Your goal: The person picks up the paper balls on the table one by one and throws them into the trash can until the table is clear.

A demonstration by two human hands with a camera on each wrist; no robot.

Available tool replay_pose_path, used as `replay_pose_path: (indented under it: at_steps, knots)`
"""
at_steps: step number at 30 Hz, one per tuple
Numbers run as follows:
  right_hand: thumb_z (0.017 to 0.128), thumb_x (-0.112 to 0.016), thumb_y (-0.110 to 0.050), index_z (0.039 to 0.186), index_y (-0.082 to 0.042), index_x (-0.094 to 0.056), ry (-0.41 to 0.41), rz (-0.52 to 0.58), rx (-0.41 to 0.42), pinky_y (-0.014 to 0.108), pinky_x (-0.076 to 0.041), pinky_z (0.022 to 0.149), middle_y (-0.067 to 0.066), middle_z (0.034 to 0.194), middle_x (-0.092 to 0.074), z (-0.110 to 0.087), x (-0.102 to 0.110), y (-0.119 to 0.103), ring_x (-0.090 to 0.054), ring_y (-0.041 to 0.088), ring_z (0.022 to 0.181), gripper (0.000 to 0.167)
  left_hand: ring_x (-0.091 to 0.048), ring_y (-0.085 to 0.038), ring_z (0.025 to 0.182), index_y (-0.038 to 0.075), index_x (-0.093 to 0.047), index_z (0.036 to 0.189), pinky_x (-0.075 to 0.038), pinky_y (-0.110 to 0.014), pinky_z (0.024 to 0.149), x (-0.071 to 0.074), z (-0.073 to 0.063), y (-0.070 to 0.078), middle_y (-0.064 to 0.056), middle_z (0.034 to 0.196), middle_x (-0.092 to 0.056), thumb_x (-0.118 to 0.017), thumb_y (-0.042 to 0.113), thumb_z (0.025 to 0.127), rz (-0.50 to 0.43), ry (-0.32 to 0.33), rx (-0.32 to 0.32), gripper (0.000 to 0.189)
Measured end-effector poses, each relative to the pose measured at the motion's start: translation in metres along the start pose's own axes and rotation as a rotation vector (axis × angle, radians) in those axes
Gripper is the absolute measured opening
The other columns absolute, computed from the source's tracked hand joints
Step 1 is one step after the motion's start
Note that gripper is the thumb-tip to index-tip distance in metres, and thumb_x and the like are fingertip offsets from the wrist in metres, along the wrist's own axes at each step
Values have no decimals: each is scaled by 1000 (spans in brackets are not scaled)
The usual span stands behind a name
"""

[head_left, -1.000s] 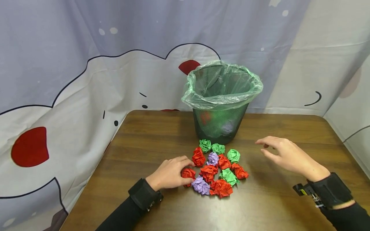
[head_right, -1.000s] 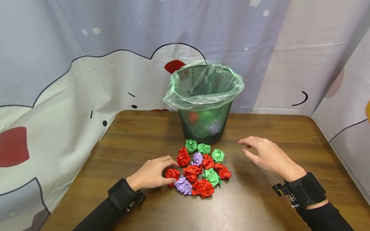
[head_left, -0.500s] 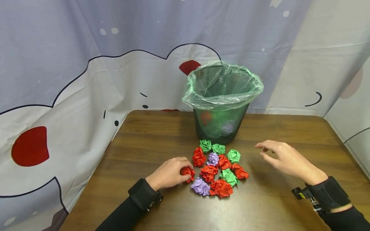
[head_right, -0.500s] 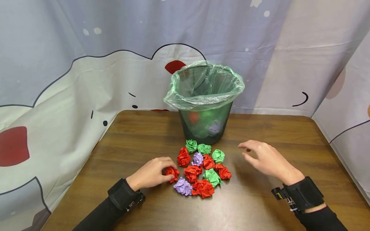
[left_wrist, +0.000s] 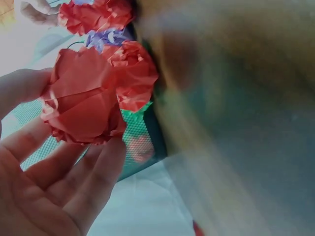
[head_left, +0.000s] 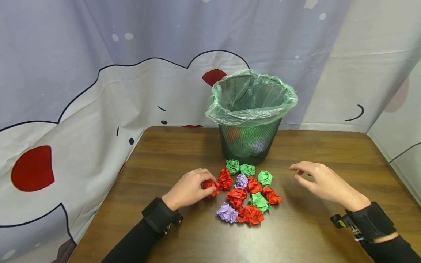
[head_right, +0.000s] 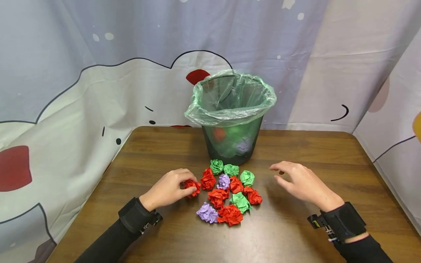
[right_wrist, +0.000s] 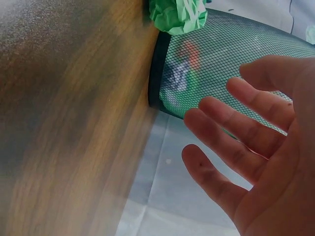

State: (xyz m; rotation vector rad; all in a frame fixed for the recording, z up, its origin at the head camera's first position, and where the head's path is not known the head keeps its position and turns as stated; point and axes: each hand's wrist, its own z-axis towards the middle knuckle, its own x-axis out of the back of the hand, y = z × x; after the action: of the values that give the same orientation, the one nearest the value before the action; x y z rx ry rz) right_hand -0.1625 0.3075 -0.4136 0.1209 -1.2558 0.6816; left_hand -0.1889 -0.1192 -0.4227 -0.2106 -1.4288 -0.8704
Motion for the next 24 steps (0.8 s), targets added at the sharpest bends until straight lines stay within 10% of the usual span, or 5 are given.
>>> replay_pose_path:
  at_steps: [24]
  knots:
    - [92,-71,-14,120,-12,-70,-55,38,-37,34,-55,75,-1,110,-74,-5,-12,2,-67,7,90,28,-59,-15,93,12,-72,99,-48,-31,78,81,49,15,2,99,-67,-68,20,91,-5,542,-207,12]
